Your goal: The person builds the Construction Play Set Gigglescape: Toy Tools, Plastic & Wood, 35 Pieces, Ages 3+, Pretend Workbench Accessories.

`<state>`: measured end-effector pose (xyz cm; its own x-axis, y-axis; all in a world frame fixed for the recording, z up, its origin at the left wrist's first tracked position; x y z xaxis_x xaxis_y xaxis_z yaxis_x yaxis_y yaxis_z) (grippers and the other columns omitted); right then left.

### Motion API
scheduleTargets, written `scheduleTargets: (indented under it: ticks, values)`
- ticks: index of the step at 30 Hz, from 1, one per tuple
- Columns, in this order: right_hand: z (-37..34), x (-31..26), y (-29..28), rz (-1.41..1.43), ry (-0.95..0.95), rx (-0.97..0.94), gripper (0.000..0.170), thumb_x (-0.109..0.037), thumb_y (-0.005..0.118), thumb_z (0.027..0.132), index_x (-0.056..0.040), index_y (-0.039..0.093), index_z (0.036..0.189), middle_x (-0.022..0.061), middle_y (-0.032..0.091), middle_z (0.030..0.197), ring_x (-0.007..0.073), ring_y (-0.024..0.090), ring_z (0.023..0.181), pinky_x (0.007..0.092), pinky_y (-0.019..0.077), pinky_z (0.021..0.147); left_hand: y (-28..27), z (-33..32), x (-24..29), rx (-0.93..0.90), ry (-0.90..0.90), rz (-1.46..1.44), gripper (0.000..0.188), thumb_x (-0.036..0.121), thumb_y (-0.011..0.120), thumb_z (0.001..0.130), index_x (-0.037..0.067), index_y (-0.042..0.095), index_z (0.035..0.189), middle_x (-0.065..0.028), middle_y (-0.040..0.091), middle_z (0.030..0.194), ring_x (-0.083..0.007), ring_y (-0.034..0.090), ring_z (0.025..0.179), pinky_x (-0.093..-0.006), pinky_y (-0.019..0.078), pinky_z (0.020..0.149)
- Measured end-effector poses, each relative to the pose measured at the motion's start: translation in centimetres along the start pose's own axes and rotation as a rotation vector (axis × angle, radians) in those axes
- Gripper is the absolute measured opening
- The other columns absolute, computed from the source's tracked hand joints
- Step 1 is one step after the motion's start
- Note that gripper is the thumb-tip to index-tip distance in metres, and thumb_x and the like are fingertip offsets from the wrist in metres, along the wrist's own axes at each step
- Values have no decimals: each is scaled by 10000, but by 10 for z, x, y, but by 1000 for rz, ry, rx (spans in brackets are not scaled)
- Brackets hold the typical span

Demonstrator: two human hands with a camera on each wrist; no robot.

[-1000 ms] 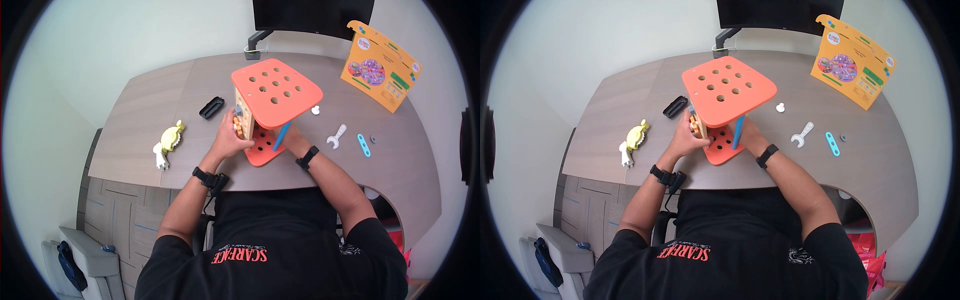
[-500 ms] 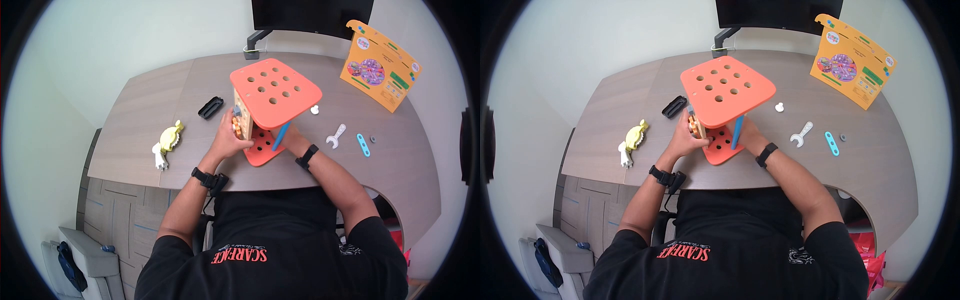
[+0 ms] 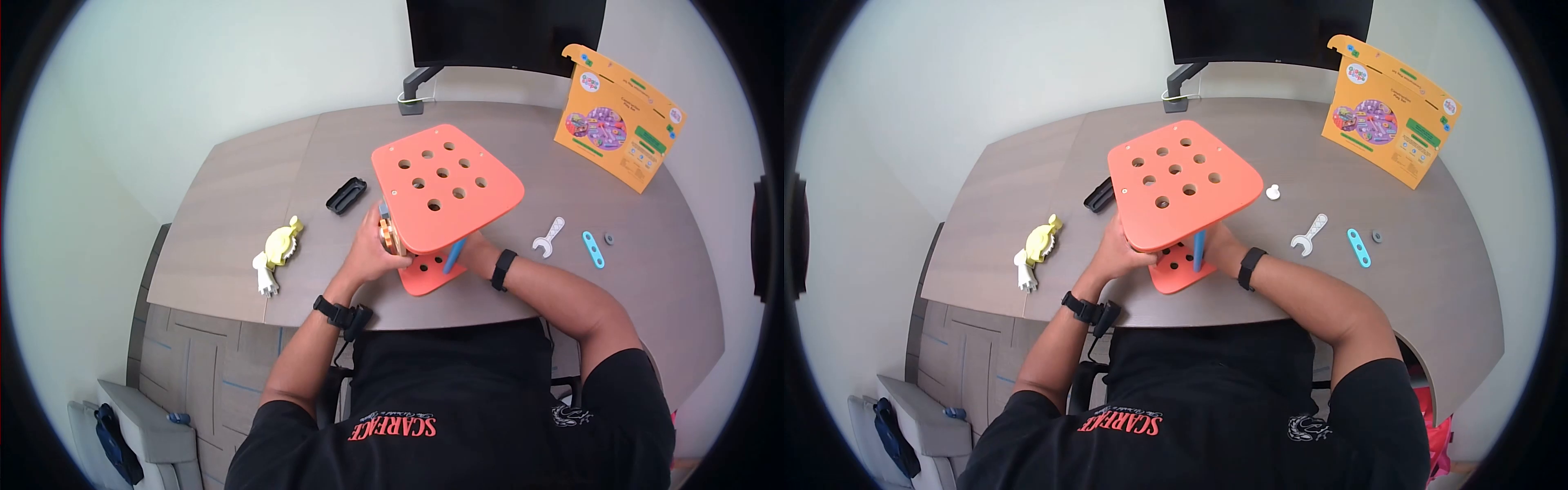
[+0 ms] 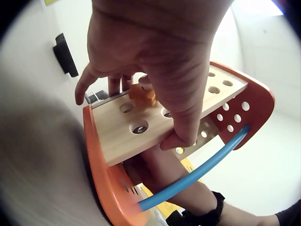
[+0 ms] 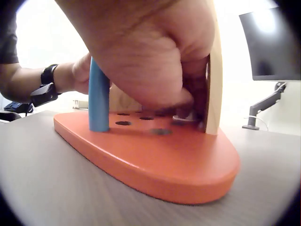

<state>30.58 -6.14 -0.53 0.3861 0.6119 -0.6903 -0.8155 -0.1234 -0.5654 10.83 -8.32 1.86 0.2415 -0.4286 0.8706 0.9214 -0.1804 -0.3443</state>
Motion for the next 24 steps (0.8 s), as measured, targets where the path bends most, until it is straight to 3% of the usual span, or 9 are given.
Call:
scheduleTargets:
  ticks: [4, 7, 10, 13, 16, 18, 20, 22, 24]
  values:
    - [-4, -6, -4, 164, 55, 46, 294, -123, 661, 1016, -40, 669, 1299, 151, 738, 1251, 273, 711, 1103, 385, 580, 946, 0, 0, 0, 35, 38, 24, 1094, 172, 923, 557, -4, 434, 1520, -206, 575, 1351, -370, 598, 1273, -458, 496, 1101]
    - [0, -32, -12, -247, -122, 30, 299, -108, 659, 1005, -41, 671, 1297, 162, 725, 1270, 304, 701, 1137, 407, 574, 971, 3, 0, 4, 29, 9, -5, 1071, 167, 915, 564, -4, 441, 1509, -200, 576, 1341, -364, 596, 1275, -459, 495, 1099]
    - [0, -24, -7, -408, -244, 49, 304, -106, 657, 1003, -36, 670, 1299, 165, 715, 1277, 322, 693, 1144, 418, 577, 967, 3, -1, 5, 37, 11, 3, 1038, 194, 944, 592, 5, 456, 1488, -189, 578, 1337, -349, 600, 1267, -453, 500, 1090]
    - [1, -24, -6, -379, -228, 31, 292, -114, 654, 1015, -25, 669, 1293, 153, 717, 1267, 307, 698, 1136, 413, 580, 957, 4, -2, 19, 54, 23, 1, 1024, 262, 994, 626, 6, 473, 1469, -180, 585, 1342, -326, 608, 1258, -440, 508, 1080]
    - [6, -5, -3, -16, -89, 59, 275, -132, 654, 1033, -24, 674, 1285, 138, 725, 1248, 283, 707, 1116, 398, 583, 945, 2, -3, 36, 22, 58, 17, 992, 342, 1015, 663, 4, 501, 1441, -175, 602, 1332, -305, 625, 1234, -430, 519, 1061]
    - [9, 13, 0, 371, 66, 34, 280, -145, 656, 1041, -22, 669, 1293, 139, 723, 1252, 267, 707, 1118, 384, 583, 944, 3, -1, 30, 41, 55, 2, 969, 360, 1015, 670, -2, 519, 1420, -169, 618, 1299, -301, 636, 1223, -433, 524, 1051]
    - [10, 1, -7, 334, 51, 34, 287, -151, 661, 1043, -22, 666, 1299, 140, 719, 1268, 257, 706, 1125, 373, 584, 943, 4, 1, 26, 44, 51, 0, 939, 369, 1011, 679, -6, 534, 1395, -162, 629, 1270, -299, 648, 1203, -433, 531, 1036]
    - [10, -26, -20, -132, -133, 52, 294, -153, 668, 1039, -22, 664, 1302, 140, 711, 1297, 255, 703, 1138, 366, 583, 940, 3, 3, 25, 41, 46, 12, 901, 371, 1005, 690, -9, 547, 1367, -155, 634, 1244, -299, 662, 1176, -431, 540, 1019]
    - [4, -30, -27, -11, 2, 48, 296, -151, 660, 1044, -22, 662, 1311, 137, 698, 1335, 278, 692, 1176, 382, 578, 971, 3, 4, 31, 69, 110, 115, 889, 365, 1006, 682, -10, 551, 1347, -156, 632, 1236, -293, 671, 1154, -423, 548, 1003]
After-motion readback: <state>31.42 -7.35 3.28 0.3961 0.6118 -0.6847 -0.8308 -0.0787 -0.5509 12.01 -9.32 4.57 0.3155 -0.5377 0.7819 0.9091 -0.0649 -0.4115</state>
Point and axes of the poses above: each hand's wrist, its own z-axis towards the middle knuckle, its own y-axis out of the palm, x = y × z, the point moved 6 cm from there along z, towards the middle knuckle
